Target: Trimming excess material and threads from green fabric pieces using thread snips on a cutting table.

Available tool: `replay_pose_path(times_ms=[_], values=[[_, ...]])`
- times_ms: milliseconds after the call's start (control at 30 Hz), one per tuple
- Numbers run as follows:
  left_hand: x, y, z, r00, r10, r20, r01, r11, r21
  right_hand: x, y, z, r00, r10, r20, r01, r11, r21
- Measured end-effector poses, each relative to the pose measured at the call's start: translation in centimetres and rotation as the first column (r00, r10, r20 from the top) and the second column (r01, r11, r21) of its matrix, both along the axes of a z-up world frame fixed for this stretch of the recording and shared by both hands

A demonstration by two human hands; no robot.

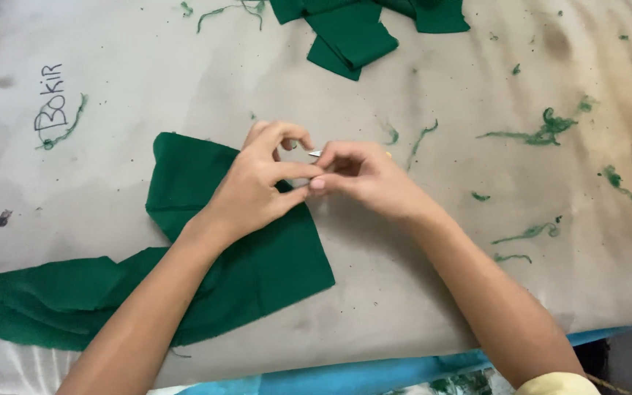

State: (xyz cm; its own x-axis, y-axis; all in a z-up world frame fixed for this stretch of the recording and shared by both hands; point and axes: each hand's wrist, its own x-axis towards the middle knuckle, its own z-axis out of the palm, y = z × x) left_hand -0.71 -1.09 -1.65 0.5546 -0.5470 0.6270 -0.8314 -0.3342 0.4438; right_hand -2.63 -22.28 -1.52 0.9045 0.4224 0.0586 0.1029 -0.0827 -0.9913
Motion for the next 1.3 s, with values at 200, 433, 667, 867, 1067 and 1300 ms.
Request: replay_pose_path(times_ms=[200, 433, 667, 867, 1067, 1300], values=[[0.4, 1.3, 0.7, 0.96, 0.001, -0.281, 0.02, 0.997, 0.07, 2.2, -7.5, 0.8, 0.918, -0.249, 0.309, 0.357, 0.858, -0.37], [2.7, 3.2, 0.0, 0.843, 0.258, -0.472, -0.261, 0.963, 0.062, 0.5, -20.5, 2.1, 0.766, -0.477, 0.431, 0.575, 0.209, -0.791], [3.3, 2.5, -1.6, 0.886, 0.227, -0.405, -0.202, 0.974, 0.104, 0.0, -26.0, 1.4, 0.396, -0.847, 0.355, 0.676, 0.007, -0.737], [3.2, 2.9, -1.9, 0.894, 0.326, -0.308, -0.319, 0.945, 0.073, 2.7, -19.4, -0.8, 0.42, -0.557, 0.717, 0.906, 0.302, -0.297], [3.5, 3.7, -0.7, 0.881, 0.364, -0.301, -0.431, 0.881, -0.195, 3.5, -0.9, -0.7, 0.782, -0.047, 0.621, 0.428, 0.765, -0.482], [3.6, 7.0, 1.9, 0.912, 0.41, 0.011, -0.384, 0.862, -0.331, 7.5, 1.0, -4.5, 0.715, 0.16, 0.68, 0.421, 0.678, -0.602]])
